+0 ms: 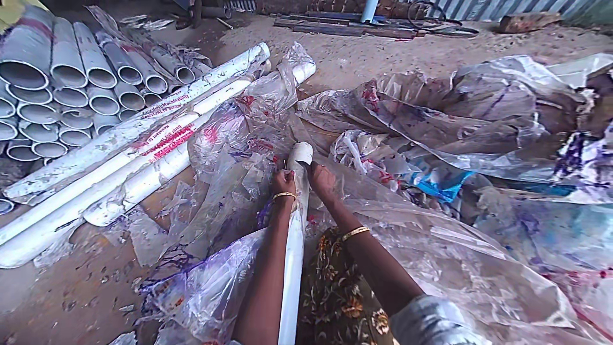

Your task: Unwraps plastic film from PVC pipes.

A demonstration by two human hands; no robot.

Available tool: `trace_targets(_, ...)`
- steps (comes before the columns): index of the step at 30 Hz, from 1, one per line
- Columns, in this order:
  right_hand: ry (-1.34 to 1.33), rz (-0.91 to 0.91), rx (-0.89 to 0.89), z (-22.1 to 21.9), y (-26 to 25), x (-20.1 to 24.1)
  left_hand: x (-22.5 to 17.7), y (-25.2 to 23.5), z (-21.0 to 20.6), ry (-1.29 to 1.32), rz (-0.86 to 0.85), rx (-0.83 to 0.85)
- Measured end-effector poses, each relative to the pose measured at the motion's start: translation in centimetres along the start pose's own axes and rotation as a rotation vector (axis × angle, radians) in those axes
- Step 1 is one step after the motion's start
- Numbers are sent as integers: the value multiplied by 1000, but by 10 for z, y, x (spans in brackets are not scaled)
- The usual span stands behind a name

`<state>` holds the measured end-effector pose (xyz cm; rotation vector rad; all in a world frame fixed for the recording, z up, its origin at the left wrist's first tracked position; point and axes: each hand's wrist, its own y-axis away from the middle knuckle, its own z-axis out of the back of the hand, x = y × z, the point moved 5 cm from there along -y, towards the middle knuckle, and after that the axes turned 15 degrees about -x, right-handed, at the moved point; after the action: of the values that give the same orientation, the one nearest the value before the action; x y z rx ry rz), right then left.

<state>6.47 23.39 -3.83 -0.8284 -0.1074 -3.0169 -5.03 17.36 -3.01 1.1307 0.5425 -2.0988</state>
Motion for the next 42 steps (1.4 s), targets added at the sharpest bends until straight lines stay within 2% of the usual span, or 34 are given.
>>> trace_targets(3, 34, 21, 35, -9, 1, 3, -1, 2, 1, 28, 22, -21)
trace_targets(7, 29, 38, 84, -2, 48, -8, 10, -4, 7, 114, 65, -100)
trace_targets(9, 27, 55, 134, 5, 69, -14, 13, 0, 14, 312, 234, -232)
trace_targets(11, 12, 88, 191, 13, 84, -15, 17, 4, 26, 577, 508, -375)
trace_targets(13, -31, 76, 171, 20, 86, -19, 13, 7, 38, 668, 581, -422)
trace_targets(15, -101, 20, 75, 24, 74, -24, 4, 5, 51, 527, 500, -371)
trace_targets(17, -139, -10, 26, 23, 58, -21, -2, 2, 57, 189, 342, -193)
trace_targets(22, -110, 100, 52, 7, 37, -3, -20, 20, 42, -528, -27, 348)
trace_targets(26, -60, 150, 124, -3, 37, -1, -17, 46, 49, -831, -168, 541)
trace_targets(29, -80, 119, 134, -2, 51, -2, -23, 65, 62, -888, -171, 518)
trace_targets(32, -76, 106, 151, 0, 76, 2, -33, 81, 63, -926, -132, 424)
trace_targets(37, 1, 110, 226, 16, 112, 4, -4, 78, 81, -509, 21, 164)
trace_targets(39, 2, 84, 233, 22, 111, -1, 7, 79, 85, -367, 80, 108)
trace_targets(42, -49, 49, 147, 30, 97, 2, 20, 81, 82, -232, 118, 44)
